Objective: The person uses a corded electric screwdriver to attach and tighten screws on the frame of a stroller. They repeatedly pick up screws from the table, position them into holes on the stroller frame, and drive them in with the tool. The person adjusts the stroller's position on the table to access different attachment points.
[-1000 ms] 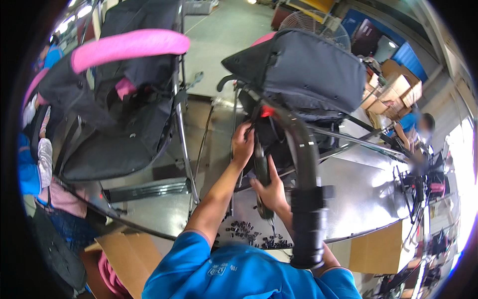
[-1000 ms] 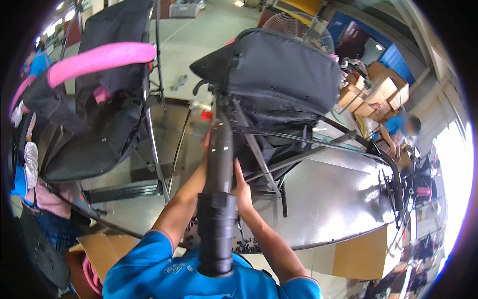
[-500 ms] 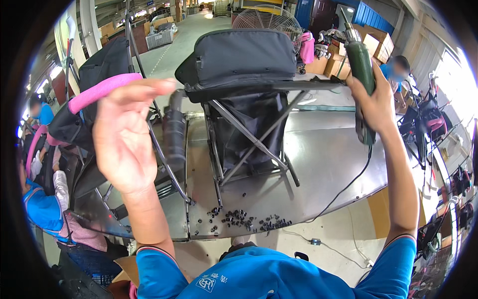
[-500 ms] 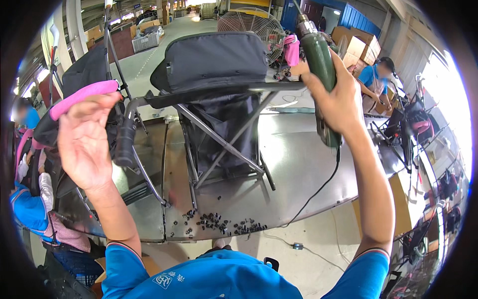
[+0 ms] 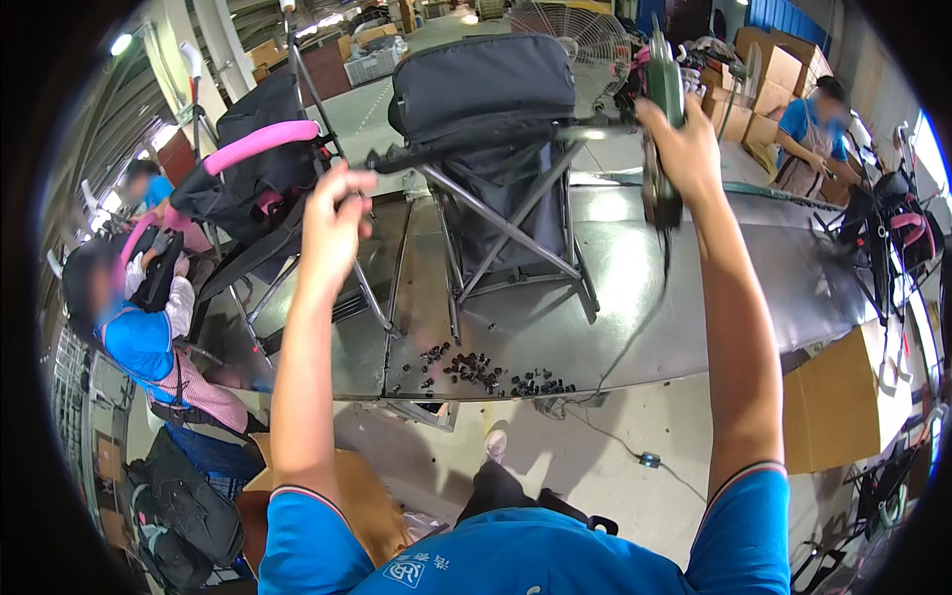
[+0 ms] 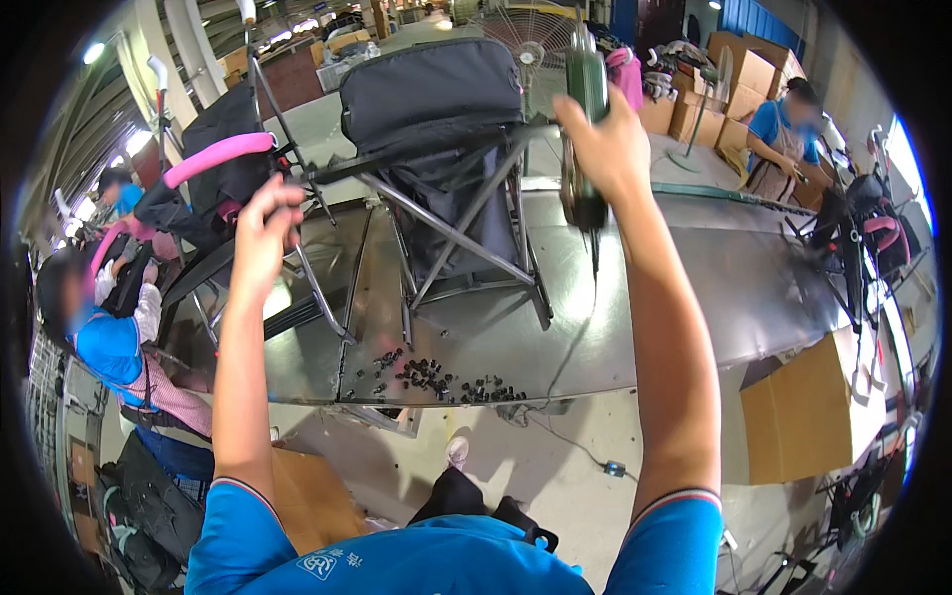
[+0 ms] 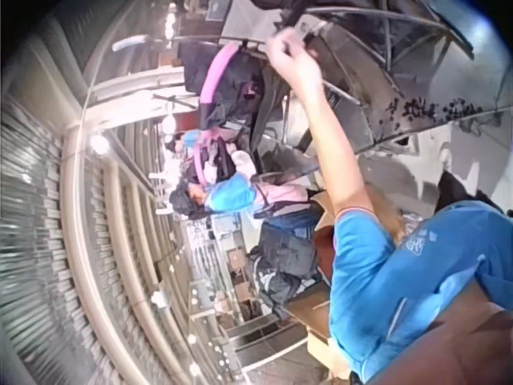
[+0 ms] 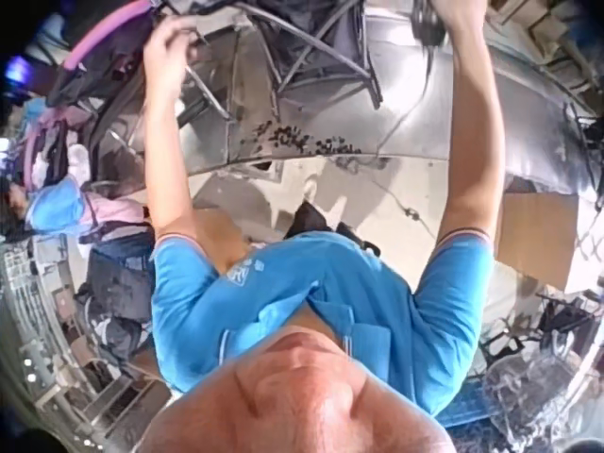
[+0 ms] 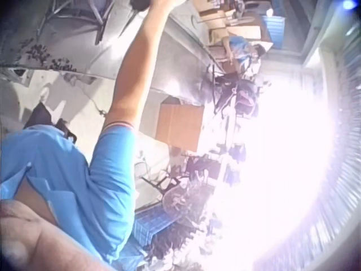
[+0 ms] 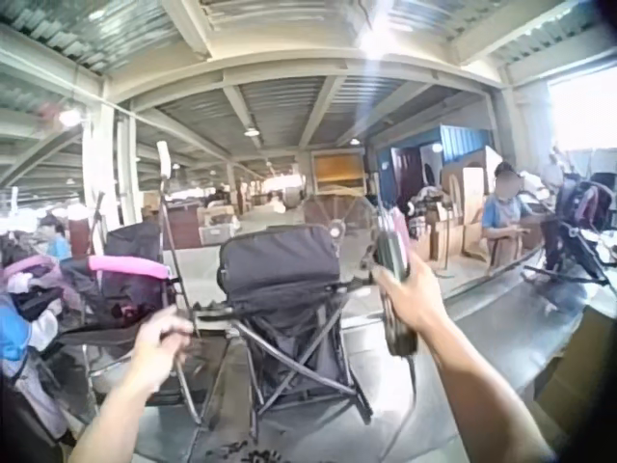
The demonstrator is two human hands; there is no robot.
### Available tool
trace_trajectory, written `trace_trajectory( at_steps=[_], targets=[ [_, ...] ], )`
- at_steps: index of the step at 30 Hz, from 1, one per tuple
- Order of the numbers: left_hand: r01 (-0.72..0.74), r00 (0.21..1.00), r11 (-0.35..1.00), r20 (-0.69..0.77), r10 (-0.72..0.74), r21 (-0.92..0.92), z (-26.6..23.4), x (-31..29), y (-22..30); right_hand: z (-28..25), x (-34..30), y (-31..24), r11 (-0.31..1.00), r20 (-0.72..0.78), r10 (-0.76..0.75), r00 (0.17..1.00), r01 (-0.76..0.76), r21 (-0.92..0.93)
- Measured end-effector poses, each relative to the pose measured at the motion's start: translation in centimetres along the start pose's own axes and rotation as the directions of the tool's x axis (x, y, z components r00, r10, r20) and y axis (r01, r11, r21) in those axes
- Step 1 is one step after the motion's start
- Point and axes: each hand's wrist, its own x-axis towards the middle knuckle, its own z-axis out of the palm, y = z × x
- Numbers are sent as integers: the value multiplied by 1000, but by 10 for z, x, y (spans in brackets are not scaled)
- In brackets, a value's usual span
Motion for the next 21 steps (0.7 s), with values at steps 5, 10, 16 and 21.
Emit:
trace_trajectory(
  at_steps=[5,10,16,21],
  targets=[
    [-174,979,977,-84,185,126,-3,-167,13,-80,-158,11,971,-15,-28,999,31,237],
    [-152,925,978,-369,90,-144,18,-319,7,-130,-301,29,954,-147,90,985,-43,297],
    [172,962,948,-163,-220,-268,28,-386,-128,-122,-333,56,528,195,455,869,-439,727],
    [217,958,926,-114,-263,-308,90,-352,-241,-53,-306,96,629,144,481,864,-455,630]
  ],
)
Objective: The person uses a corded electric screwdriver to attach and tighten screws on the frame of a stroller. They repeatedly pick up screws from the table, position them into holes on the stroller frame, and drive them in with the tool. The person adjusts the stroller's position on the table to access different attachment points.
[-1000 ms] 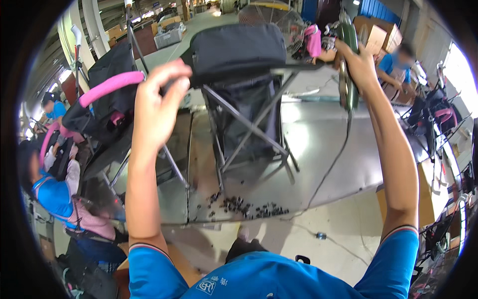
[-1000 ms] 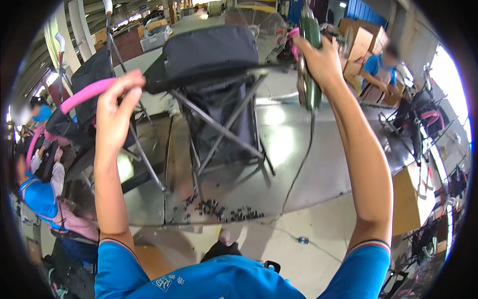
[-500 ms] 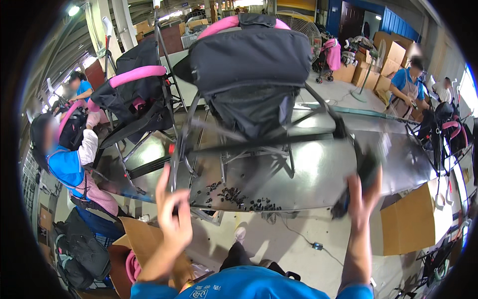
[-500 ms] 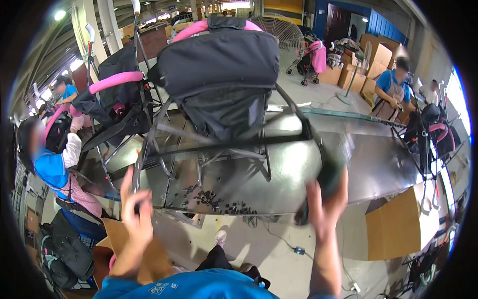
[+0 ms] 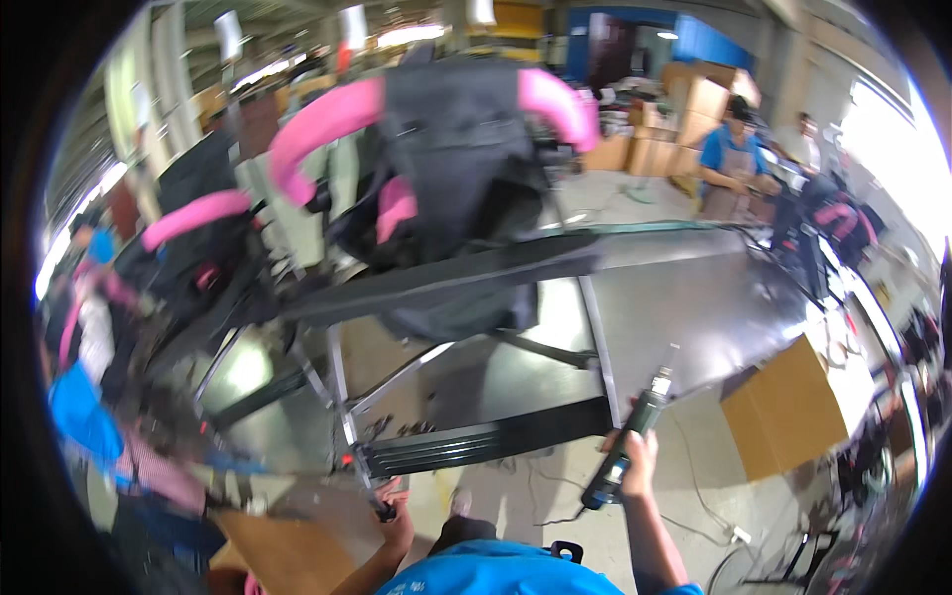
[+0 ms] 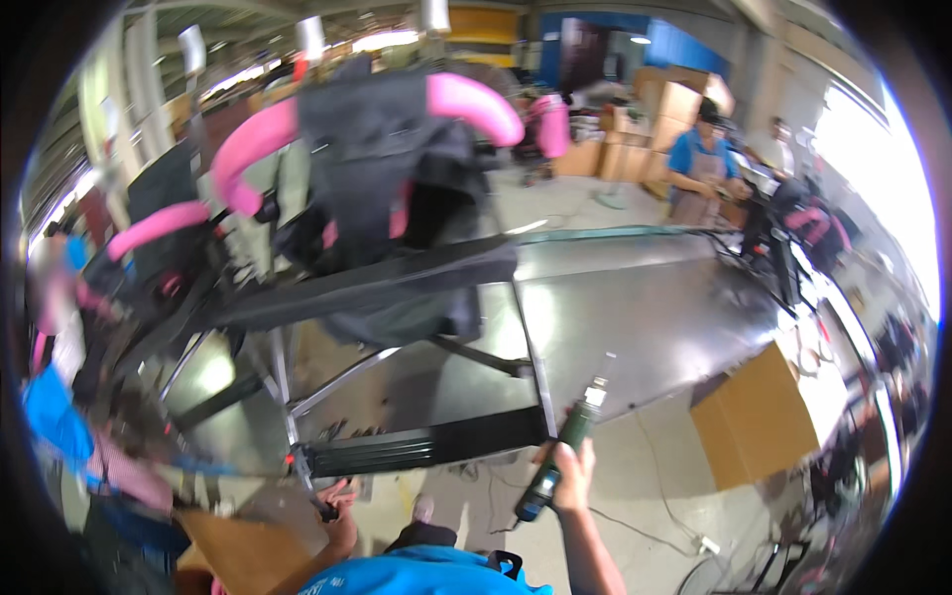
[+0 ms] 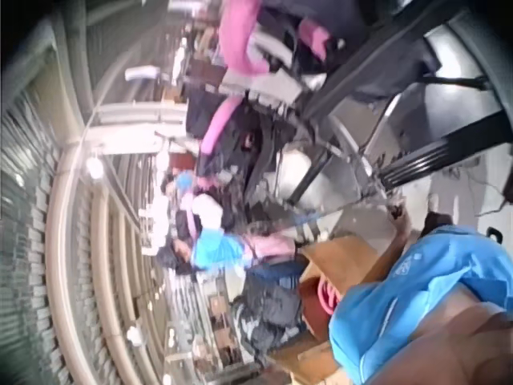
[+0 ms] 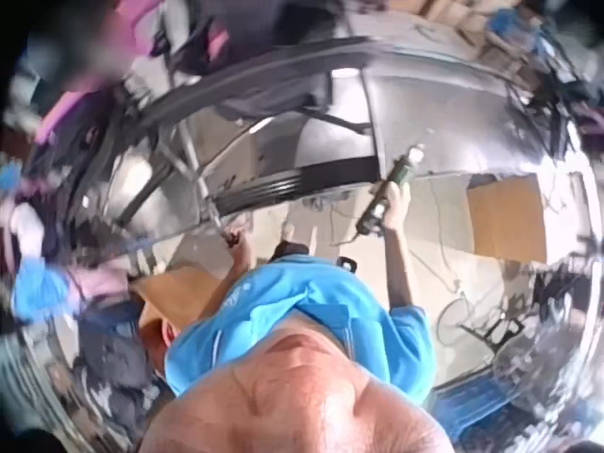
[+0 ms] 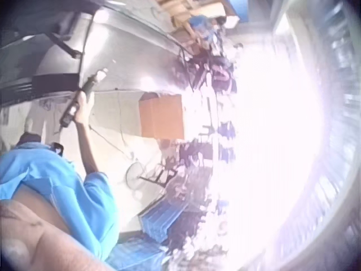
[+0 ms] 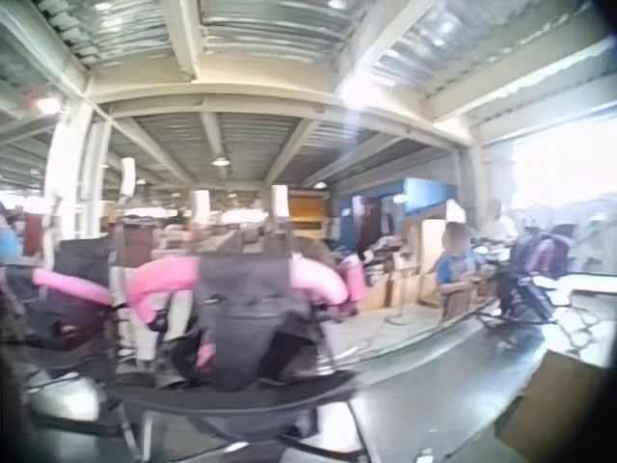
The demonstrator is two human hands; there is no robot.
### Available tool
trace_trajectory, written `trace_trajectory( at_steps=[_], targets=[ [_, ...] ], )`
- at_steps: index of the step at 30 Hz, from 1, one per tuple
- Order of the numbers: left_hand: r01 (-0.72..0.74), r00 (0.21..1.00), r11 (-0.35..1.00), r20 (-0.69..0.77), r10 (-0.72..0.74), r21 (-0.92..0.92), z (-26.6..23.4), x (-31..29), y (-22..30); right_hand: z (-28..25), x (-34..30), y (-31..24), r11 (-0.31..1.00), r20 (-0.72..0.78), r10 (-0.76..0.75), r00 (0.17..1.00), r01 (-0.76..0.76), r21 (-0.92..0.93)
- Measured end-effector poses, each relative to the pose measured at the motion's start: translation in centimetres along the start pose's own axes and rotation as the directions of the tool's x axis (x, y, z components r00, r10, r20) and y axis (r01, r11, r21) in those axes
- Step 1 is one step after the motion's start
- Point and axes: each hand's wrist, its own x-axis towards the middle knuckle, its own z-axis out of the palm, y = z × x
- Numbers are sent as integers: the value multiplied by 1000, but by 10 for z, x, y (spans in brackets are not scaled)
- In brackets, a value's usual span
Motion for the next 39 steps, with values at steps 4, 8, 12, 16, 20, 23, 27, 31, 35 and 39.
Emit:
trace_trajectory(
  at_steps=[4,8,12,16,20,23,27,31,35,39],
  targets=[
    [64,997,997,-51,-65,-31,32,69,-86,54,73,23,989,105,-44,994,28,147],
    [170,901,985,400,-165,25,90,117,-46,63,176,19,950,117,-294,948,304,-72],
    [249,797,962,588,-139,-109,80,183,-49,30,275,21,951,-61,-293,954,284,-123],
    [327,898,841,418,-135,-431,155,283,37,-9,323,58,971,-208,-221,953,194,-140],
    [308,875,856,477,-83,-416,268,315,78,-75,333,121,999,-377,-8,926,23,35],
    [272,930,946,301,-210,-179,339,282,77,-130,337,158,990,-396,89,914,-39,133],
    [254,923,964,278,-267,85,412,212,37,-223,359,184,987,-476,87,875,-11,159],
    [205,907,978,382,-180,-26,485,135,-46,-331,397,198,995,-550,41,834,15,97],
    [37,825,996,564,12,-75,583,111,-74,-432,418,193,989,-642,86,762,11,146],
    [111,679,959,685,-264,261,693,109,-144,-496,421,169,982,-778,145,611,7,188]
  ],
)
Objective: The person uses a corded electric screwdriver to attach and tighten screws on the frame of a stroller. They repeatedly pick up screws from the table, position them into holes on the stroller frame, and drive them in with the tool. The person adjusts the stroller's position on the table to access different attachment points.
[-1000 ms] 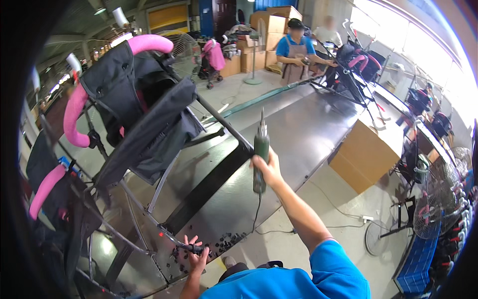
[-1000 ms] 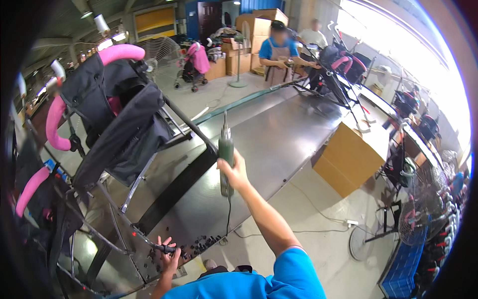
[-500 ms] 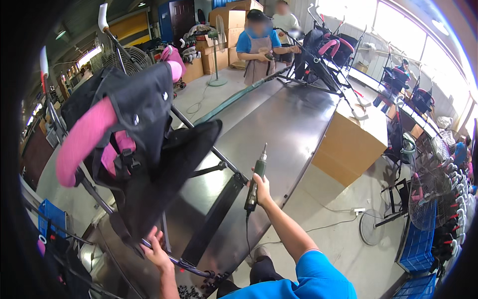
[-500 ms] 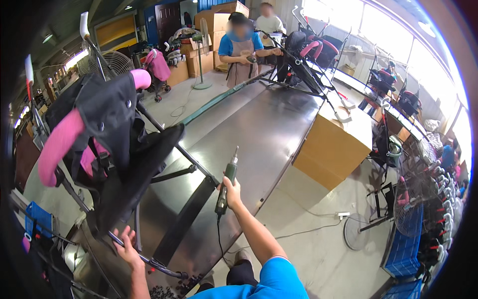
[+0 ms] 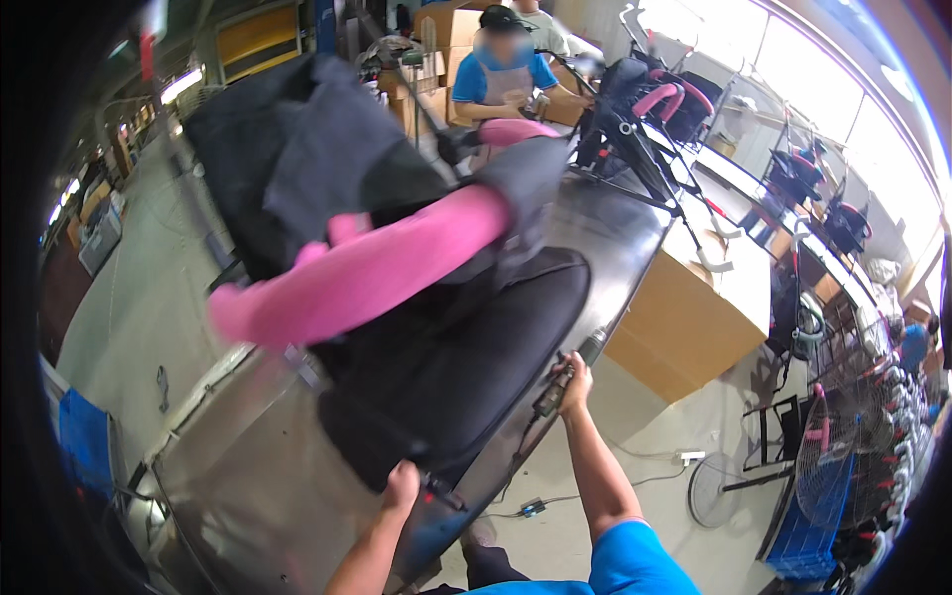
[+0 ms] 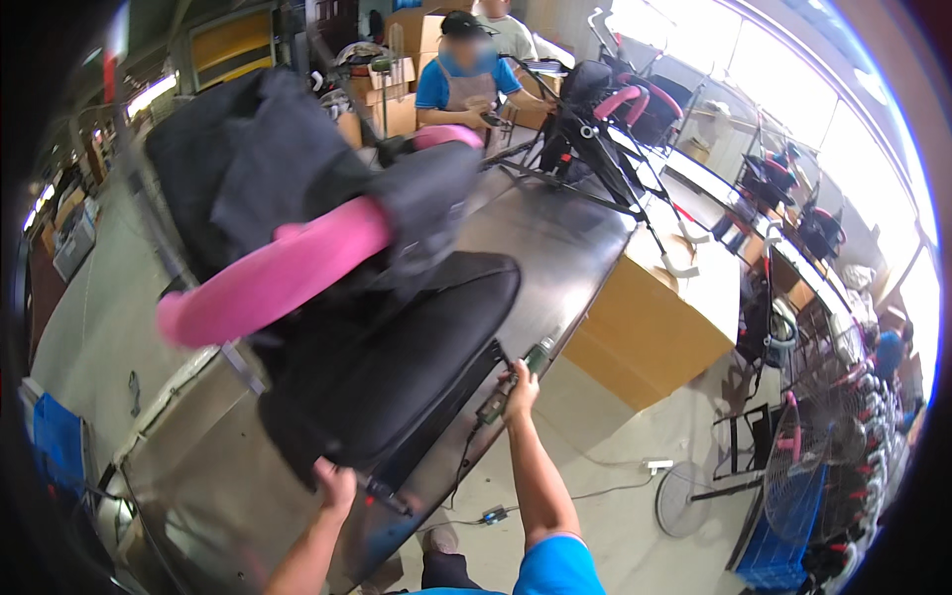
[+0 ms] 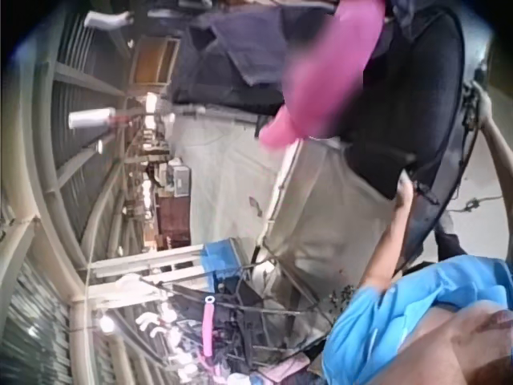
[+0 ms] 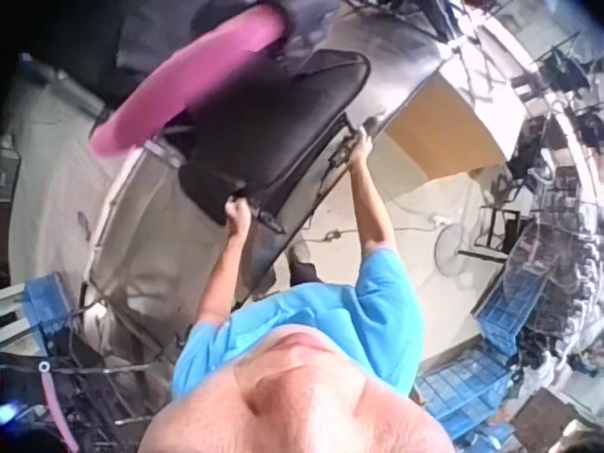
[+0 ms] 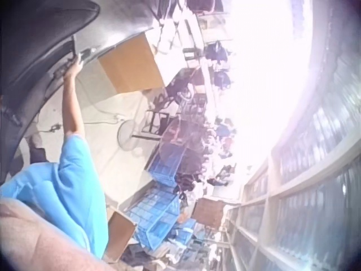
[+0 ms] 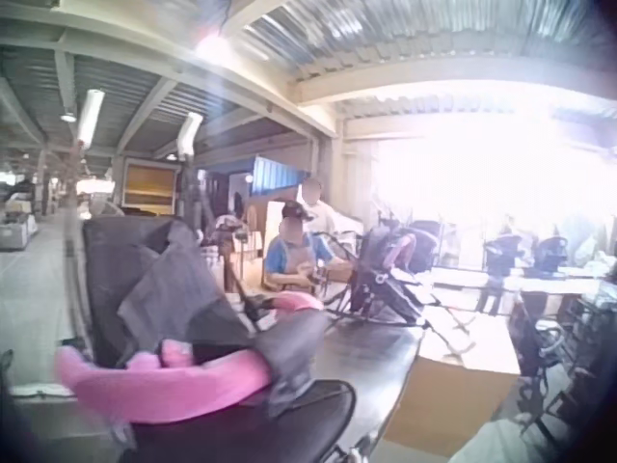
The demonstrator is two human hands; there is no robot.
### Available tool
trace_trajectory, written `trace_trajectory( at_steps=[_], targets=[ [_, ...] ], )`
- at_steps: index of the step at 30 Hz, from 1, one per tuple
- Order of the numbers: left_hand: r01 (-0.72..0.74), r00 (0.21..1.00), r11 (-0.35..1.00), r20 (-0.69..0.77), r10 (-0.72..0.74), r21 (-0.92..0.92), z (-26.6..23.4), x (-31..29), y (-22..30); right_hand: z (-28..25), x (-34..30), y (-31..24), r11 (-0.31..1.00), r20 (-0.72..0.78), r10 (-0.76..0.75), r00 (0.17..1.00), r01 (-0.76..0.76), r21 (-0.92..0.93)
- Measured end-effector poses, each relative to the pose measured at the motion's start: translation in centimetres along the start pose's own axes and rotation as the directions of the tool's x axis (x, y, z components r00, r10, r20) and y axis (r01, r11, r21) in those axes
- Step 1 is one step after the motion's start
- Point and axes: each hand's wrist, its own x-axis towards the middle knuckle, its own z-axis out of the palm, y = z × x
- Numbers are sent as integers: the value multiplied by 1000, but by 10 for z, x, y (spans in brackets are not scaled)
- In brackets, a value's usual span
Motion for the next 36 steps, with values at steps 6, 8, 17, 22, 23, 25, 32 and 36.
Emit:
trace_trajectory(
  at_steps=[6,8,17,22,23,25,32,36],
  targets=[
    [250,749,968,628,-211,28,192,46,159,-38,-160,-45,995,215,92,972,-84,-49],
    [116,811,993,579,-83,-21,216,47,196,-90,-184,-36,954,199,300,933,-291,-75],
    [-284,958,957,-41,282,-65,-88,-91,69,-7,-320,65,769,603,626,494,-261,-583],
    [168,767,984,-635,-92,61,-336,-296,-55,101,-477,108,739,712,673,200,-191,-646],
    [317,661,945,-734,-156,85,-381,-336,-78,120,-513,117,798,796,600,82,-140,-587],
    [237,408,970,-911,-59,43,-445,-411,-125,152,-583,147,820,825,554,-111,-98,-563],
    [-60,131,960,-956,-262,-272,-578,-542,-196,254,-863,269,816,729,577,-368,240,-525],
    [-120,72,975,-981,-178,-186,-641,-621,-198,290,-964,312,841,763,516,-390,398,-366]
  ],
)
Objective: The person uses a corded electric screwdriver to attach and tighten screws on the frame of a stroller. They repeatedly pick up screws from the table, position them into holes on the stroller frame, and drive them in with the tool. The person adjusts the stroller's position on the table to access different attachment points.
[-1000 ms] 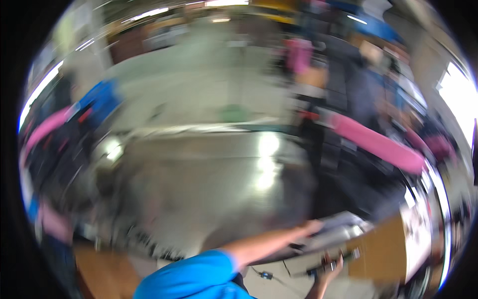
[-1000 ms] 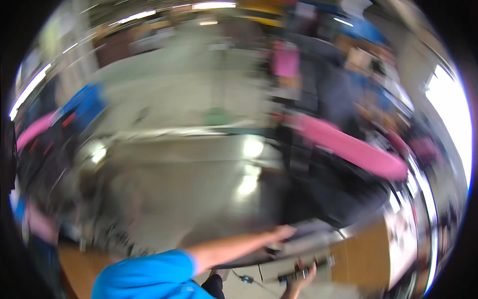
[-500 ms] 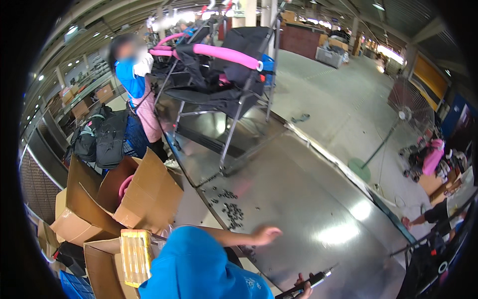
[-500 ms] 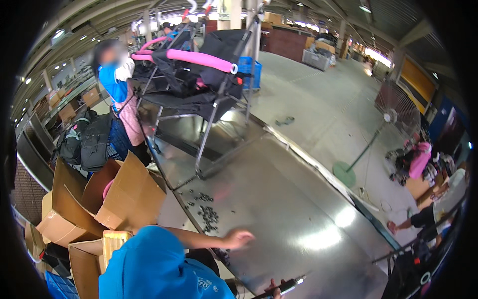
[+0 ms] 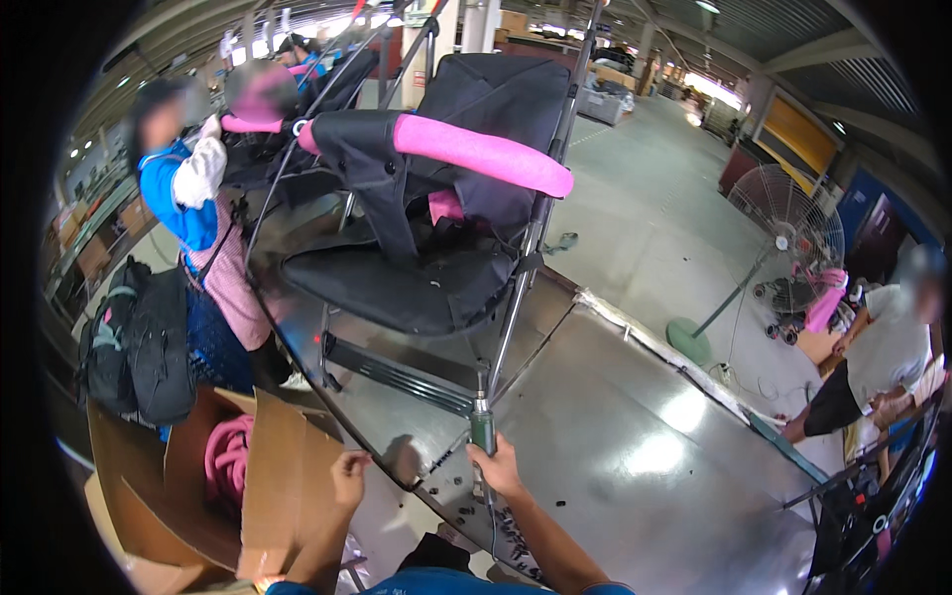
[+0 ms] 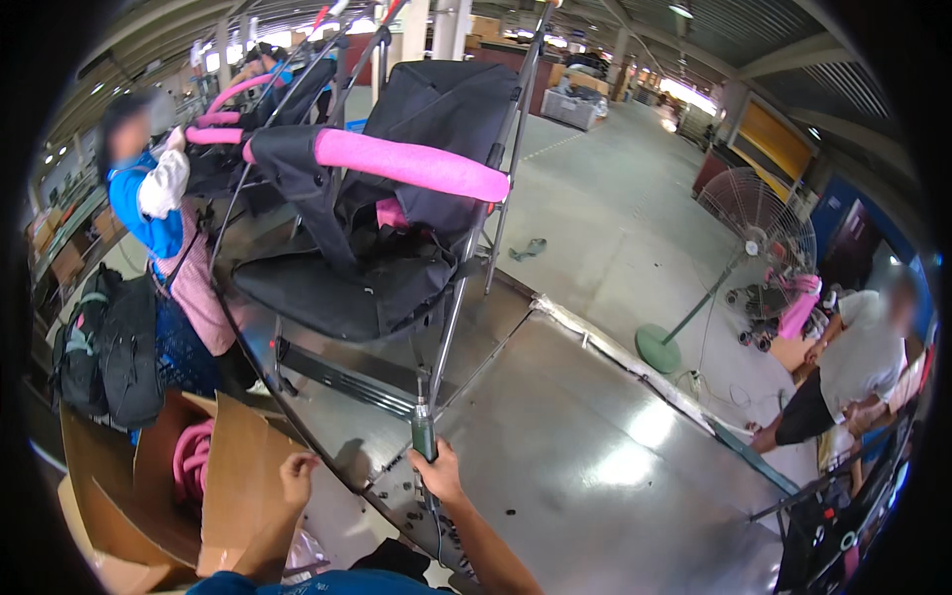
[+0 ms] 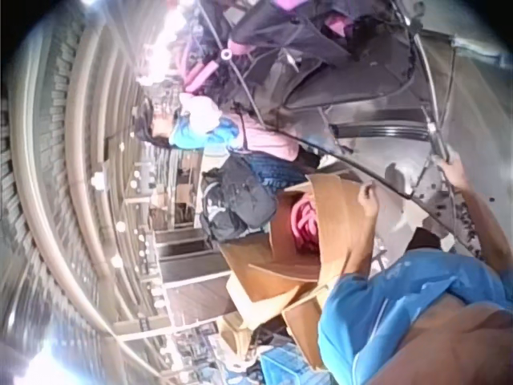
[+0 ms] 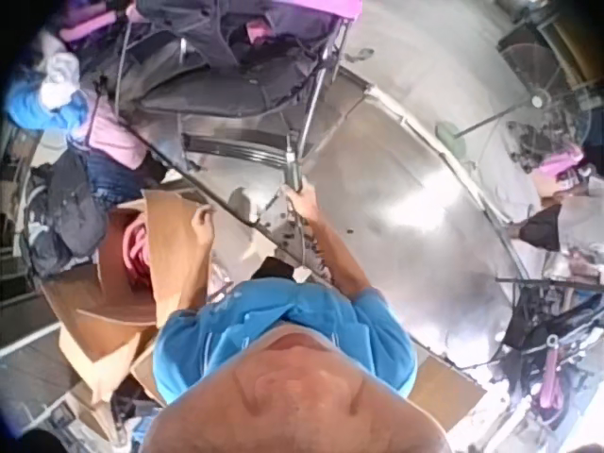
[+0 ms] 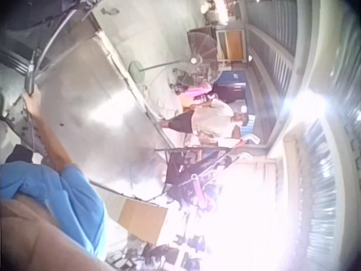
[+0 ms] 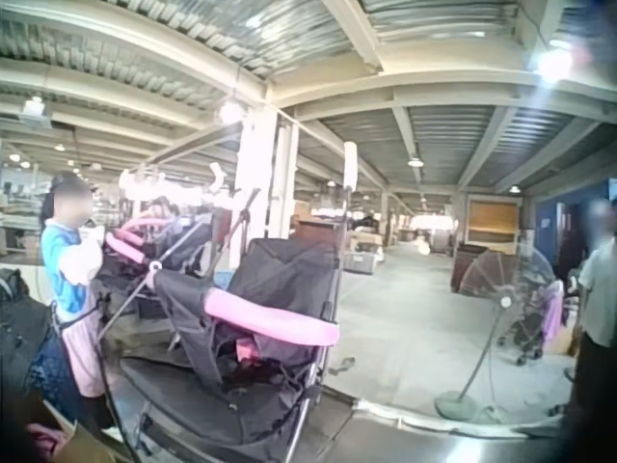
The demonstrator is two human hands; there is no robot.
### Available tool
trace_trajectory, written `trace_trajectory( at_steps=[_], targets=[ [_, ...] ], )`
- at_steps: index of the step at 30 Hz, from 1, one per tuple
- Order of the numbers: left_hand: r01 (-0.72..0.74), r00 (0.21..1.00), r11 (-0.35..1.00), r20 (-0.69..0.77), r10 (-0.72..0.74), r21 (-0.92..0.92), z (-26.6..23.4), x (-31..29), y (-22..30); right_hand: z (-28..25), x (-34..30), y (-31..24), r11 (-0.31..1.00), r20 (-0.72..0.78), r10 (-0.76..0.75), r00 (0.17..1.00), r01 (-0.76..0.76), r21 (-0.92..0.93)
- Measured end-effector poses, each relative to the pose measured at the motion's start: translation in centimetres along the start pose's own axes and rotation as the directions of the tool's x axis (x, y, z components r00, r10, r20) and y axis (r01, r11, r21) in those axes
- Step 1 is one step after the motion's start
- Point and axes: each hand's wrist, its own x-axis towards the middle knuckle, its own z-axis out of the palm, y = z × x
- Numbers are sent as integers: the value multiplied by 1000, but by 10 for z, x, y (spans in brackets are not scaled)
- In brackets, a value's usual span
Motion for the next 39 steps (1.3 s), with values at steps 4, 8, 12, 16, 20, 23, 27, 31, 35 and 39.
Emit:
trace_trajectory(
  at_steps=[4,8,12,16,20,23,27,31,35,39],
  targets=[
    [26,990,997,-138,-16,77,-70,60,-3,40,32,5,984,15,-71,997,68,167],
    [53,989,977,-148,-22,208,-77,127,-14,33,33,-7,959,63,-63,996,43,281],
    [8,986,974,-165,31,228,-78,178,-38,19,17,-22,972,17,-15,1000,11,234],
    [62,997,946,23,-73,318,-35,185,-22,-30,-4,-32,978,-45,-16,999,25,207],
    [-11,996,963,91,-14,270,53,117,2,-93,-37,-21,940,-263,15,965,76,332],
    [1,977,971,208,-53,241,75,76,-1,-132,-68,1,883,-403,86,911,117,454],
    [80,936,980,325,-137,184,108,9,4,-179,-114,28,797,-567,214,795,193,572],
    [40,897,958,412,-159,283,123,-44,-4,-210,-159,60,847,-583,228,780,137,514],
    [32,907,942,386,-169,335,109,-74,-25,-220,-204,88,791,-564,287,774,141,596],
    [-20,925,920,357,-132,391,116,-107,-18,-233,-251,80,781,-564,307,767,136,609]
  ],
)
